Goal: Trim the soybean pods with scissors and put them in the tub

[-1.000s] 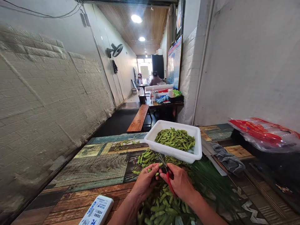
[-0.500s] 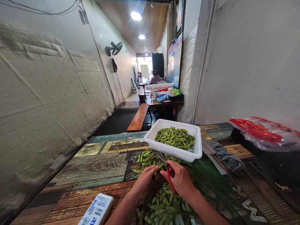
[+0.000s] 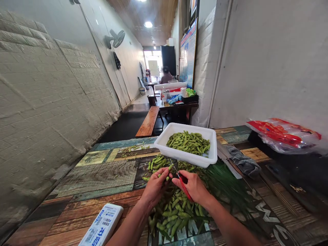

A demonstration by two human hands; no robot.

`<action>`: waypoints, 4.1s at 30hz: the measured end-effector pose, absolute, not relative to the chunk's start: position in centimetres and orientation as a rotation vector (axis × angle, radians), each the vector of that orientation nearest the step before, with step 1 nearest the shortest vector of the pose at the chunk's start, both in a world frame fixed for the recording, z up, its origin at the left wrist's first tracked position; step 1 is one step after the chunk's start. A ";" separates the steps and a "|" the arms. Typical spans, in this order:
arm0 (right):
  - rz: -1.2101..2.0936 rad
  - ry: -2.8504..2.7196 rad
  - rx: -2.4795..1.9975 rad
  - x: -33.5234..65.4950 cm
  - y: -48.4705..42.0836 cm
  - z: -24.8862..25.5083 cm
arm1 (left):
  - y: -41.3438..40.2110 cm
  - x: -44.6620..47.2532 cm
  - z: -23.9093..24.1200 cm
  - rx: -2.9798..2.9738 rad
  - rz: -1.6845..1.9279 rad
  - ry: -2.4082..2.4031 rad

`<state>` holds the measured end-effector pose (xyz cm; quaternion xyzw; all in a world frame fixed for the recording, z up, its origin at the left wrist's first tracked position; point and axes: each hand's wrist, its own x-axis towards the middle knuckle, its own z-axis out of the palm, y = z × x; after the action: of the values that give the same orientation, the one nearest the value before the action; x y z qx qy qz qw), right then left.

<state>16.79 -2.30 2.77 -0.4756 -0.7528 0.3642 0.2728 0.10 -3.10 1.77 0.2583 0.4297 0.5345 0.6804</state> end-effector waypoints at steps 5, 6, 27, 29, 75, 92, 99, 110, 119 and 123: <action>0.983 -1.969 -1.283 16.8 -2.3 2.6 | -3.2 0.2 1.8 0.662 1.185 1.017; 0.987 -1.964 -1.283 16.8 -2.3 2.6 | -3.2 0.2 1.8 0.673 1.186 1.024; 0.698 -2.097 -1.567 18.2 -0.9 2.0 | -3.1 0.1 1.8 0.610 1.169 1.000; 0.447 -2.122 -1.716 19.0 -0.2 2.0 | -2.9 -0.2 2.0 0.513 1.234 0.940; 0.495 -2.179 -1.644 17.6 -1.0 1.5 | -3.0 -0.6 0.1 1.747 0.967 1.717; 0.855 -2.163 -1.378 17.3 -1.8 2.1 | -2.3 -0.7 -0.8 1.241 1.123 1.294; 0.832 -2.190 -1.390 17.1 -1.6 1.6 | -2.4 -0.6 -0.6 1.298 1.152 1.367; 0.759 -2.151 -1.492 16.9 -1.1 0.2 | -1.5 -1.2 -1.5 1.201 1.337 1.452; 0.724 -2.106 -1.506 16.8 -1.1 0.0 | -1.1 -0.3 -1.3 0.770 1.302 1.251; 0.787 -2.109 -1.429 16.8 -0.8 -0.8 | -1.5 0.2 -1.4 0.716 1.248 1.022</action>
<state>16.81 -0.83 -0.79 -0.5209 -0.7687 0.2869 0.2353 0.22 -1.50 -1.35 0.3132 0.4473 0.5461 0.6353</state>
